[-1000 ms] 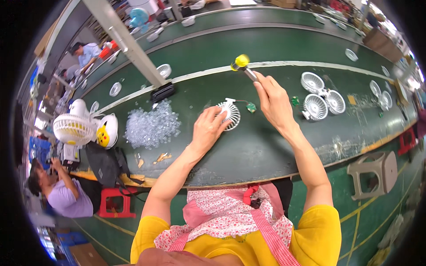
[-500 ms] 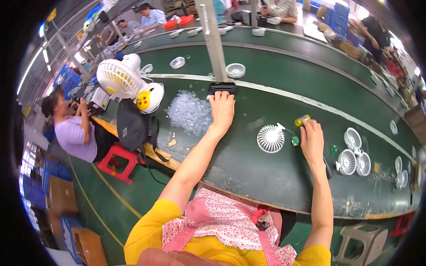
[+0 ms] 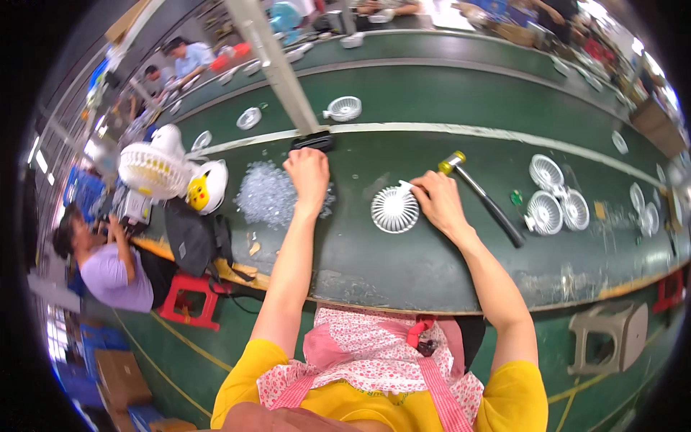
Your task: The person assembles portable fan covers on an assembly line by taking fan covers from a conveyor belt, fitting small components onto them by hand, tapping the joints with a hammer, and placing the assembled fan covers on the workbench.
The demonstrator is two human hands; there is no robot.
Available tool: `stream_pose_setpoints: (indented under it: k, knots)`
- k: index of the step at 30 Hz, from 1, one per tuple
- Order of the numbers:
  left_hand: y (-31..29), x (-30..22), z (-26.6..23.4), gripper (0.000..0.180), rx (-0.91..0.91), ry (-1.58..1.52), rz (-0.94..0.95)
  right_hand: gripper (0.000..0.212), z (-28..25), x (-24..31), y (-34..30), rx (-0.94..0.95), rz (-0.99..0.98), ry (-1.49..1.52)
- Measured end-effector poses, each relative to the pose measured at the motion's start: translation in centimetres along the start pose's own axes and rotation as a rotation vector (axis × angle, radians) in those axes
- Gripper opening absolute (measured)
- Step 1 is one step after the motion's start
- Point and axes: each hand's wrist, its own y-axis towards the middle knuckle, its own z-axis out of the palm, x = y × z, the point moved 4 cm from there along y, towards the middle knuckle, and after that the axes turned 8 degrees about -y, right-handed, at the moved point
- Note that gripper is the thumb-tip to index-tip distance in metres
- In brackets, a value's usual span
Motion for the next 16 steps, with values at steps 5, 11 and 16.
stream_pose_setpoints:
  k: [5, 11, 16]
  knots:
    - [-0.6, -4.0, -0.6, 0.015, 0.275, -1.041, -0.404, 0.017, -1.0, 1.0, -0.7, -0.071, 0.171, 0.457]
    - [-4.0, -9.2, 0.4, 0.021, 0.677, -1.857, -0.873, 0.018, -0.8, 2.3, -1.3, -0.194, 0.133, 0.576]
    - [-4.7, -10.6, -0.1, 0.024, 0.746, -1.885, -0.933, 0.020, -0.8, 2.1, -1.7, -0.082, 0.210, 0.546]
